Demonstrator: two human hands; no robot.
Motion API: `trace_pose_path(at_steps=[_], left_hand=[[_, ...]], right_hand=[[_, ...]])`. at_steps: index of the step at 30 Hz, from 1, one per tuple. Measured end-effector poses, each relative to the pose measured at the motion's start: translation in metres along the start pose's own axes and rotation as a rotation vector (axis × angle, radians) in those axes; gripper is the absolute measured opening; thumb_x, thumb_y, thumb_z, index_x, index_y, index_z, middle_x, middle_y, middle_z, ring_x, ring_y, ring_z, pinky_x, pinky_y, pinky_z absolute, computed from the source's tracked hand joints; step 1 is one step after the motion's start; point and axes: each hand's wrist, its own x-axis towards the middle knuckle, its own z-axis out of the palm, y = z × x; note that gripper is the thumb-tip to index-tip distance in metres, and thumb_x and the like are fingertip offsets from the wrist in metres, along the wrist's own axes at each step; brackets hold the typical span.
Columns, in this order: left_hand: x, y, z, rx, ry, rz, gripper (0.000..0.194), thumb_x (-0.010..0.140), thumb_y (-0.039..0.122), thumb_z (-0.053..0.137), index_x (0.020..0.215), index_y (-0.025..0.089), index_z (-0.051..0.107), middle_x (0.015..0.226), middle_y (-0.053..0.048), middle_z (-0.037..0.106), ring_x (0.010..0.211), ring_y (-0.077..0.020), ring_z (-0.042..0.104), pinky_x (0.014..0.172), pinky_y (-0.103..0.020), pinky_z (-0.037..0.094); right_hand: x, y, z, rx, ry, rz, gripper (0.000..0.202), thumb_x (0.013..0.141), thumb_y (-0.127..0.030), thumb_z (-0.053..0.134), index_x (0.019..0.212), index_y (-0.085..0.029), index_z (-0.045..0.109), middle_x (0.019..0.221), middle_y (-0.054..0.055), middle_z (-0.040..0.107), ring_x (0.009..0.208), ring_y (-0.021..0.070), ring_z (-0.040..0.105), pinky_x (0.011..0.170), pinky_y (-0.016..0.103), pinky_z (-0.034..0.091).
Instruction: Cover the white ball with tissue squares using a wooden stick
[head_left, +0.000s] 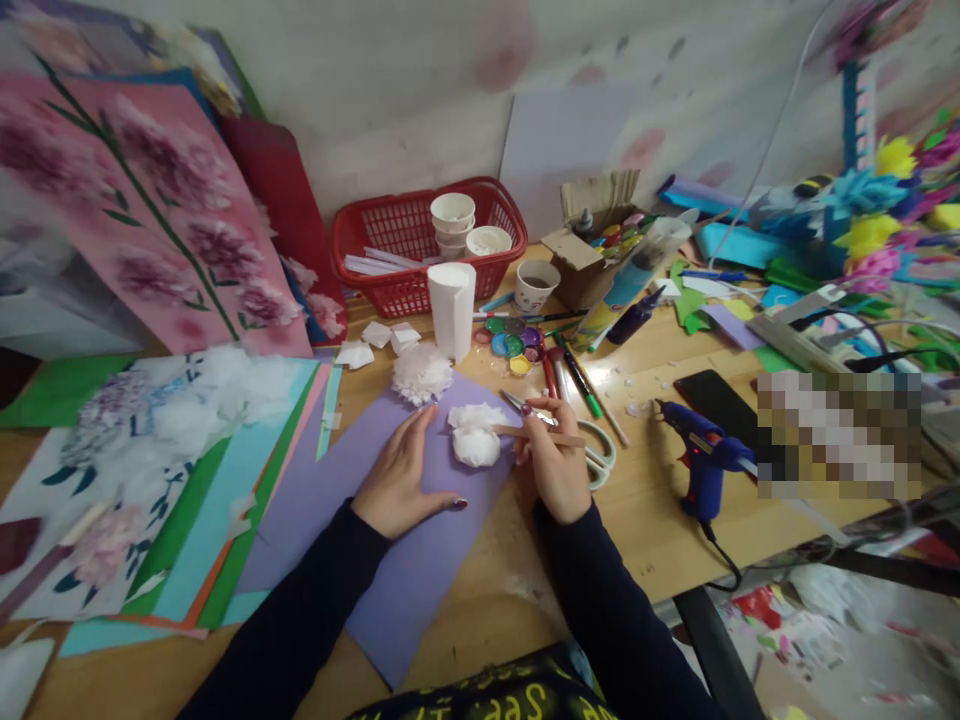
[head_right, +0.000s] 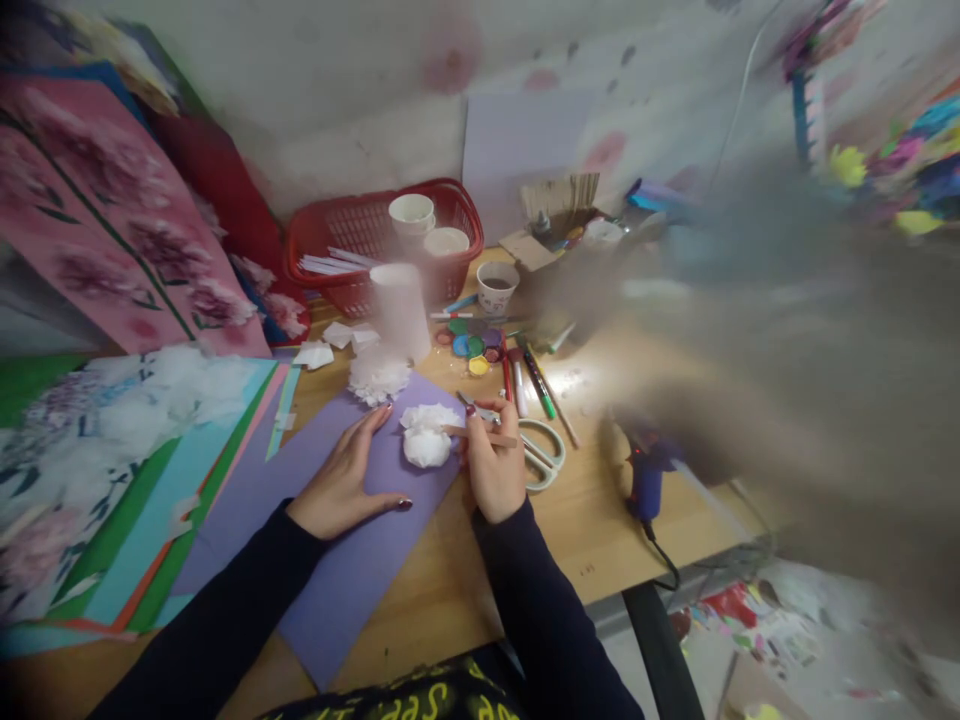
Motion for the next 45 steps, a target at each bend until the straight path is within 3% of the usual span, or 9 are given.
trace_pose_path(at_steps=[3, 7, 12, 20, 27, 33, 42, 45], left_hand=[[0.001, 0.002, 0.0, -0.012, 0.008, -0.01, 0.112, 0.062, 0.036, 0.084, 0.148, 0.018, 0.014, 0.151, -0.024, 0.032, 0.141, -0.0356, 0.03, 0.114, -0.056, 0.029], [0.001, 0.004, 0.0, -0.023, 0.016, -0.021, 0.11, 0.061, 0.035, 0.084, 0.146, 0.016, 0.018, 0.151, -0.024, 0.032, 0.141, -0.0353, 0.03, 0.114, -0.055, 0.029], [0.0, 0.003, 0.001, -0.045, 0.016, -0.027, 0.109, 0.062, 0.037, 0.083, 0.147, 0.016, 0.018, 0.151, -0.024, 0.032, 0.142, -0.0349, 0.029, 0.114, -0.055, 0.028], [0.001, 0.002, 0.001, -0.048, 0.02, -0.032, 0.109, 0.062, 0.037, 0.082, 0.147, 0.017, 0.018, 0.152, -0.023, 0.032, 0.142, -0.0353, 0.029, 0.114, -0.056, 0.028], [0.0, 0.004, 0.0, -0.048, 0.018, -0.036, 0.108, 0.062, 0.035, 0.082, 0.147, 0.016, 0.018, 0.152, -0.023, 0.03, 0.142, -0.0351, 0.028, 0.115, -0.056, 0.027], [0.0, 0.002, 0.001, -0.034, 0.028, -0.031, 0.109, 0.063, 0.035, 0.082, 0.148, 0.02, 0.016, 0.151, -0.022, 0.032, 0.141, -0.0351, 0.03, 0.114, -0.057, 0.028], [-0.001, 0.0, 0.0, -0.01, -0.002, -0.018, 0.106, 0.067, 0.037, 0.079, 0.149, 0.02, 0.014, 0.152, -0.022, 0.03, 0.143, -0.0352, 0.026, 0.115, -0.056, 0.026], [0.0, 0.002, -0.003, -0.001, -0.036, -0.04, 0.104, 0.07, 0.037, 0.077, 0.149, 0.022, 0.011, 0.153, -0.021, 0.028, 0.143, -0.035, 0.026, 0.115, -0.057, 0.024]], right_hand=[[-0.005, 0.001, -0.007, 0.007, -0.042, -0.026, 0.031, 0.084, -0.05, 0.057, 0.085, -0.018, 0.054, 0.057, 0.001, 0.065, 0.045, 0.0153, 0.059, 0.044, 0.026, 0.047], [-0.014, 0.001, -0.018, -0.046, -0.119, -0.103, 0.032, 0.083, -0.046, 0.063, 0.091, -0.016, 0.067, 0.074, 0.008, 0.072, 0.063, 0.0192, 0.069, 0.058, 0.031, 0.057], [-0.018, 0.002, -0.023, -0.131, -0.249, -0.204, 0.026, 0.084, -0.041, 0.063, 0.091, -0.019, 0.074, 0.081, 0.008, 0.074, 0.068, 0.0203, 0.07, 0.063, 0.033, 0.058], [-0.014, -0.004, -0.027, -0.191, -0.298, -0.254, 0.019, 0.08, -0.037, 0.067, 0.086, -0.02, 0.075, 0.082, 0.007, 0.075, 0.075, 0.0217, 0.069, 0.073, 0.036, 0.055], [-0.022, 0.003, -0.029, -0.037, -0.141, -0.183, 0.035, 0.081, -0.048, 0.066, 0.087, -0.014, 0.071, 0.073, 0.01, 0.074, 0.064, 0.0209, 0.07, 0.061, 0.033, 0.059], [-0.03, 0.001, -0.037, 0.058, -0.017, -0.156, 0.036, 0.087, -0.048, 0.06, 0.089, -0.014, 0.067, 0.069, 0.008, 0.072, 0.059, 0.018, 0.069, 0.056, 0.03, 0.057], [-0.03, -0.001, -0.028, 0.063, -0.036, -0.189, 0.033, 0.09, -0.047, 0.055, 0.087, -0.016, 0.066, 0.069, 0.006, 0.071, 0.059, 0.015, 0.066, 0.059, 0.028, 0.057], [-0.029, 0.003, -0.03, 0.064, 0.022, -0.165, 0.032, 0.091, -0.046, 0.055, 0.087, -0.016, 0.066, 0.067, 0.005, 0.069, 0.059, 0.0146, 0.066, 0.059, 0.028, 0.057]])
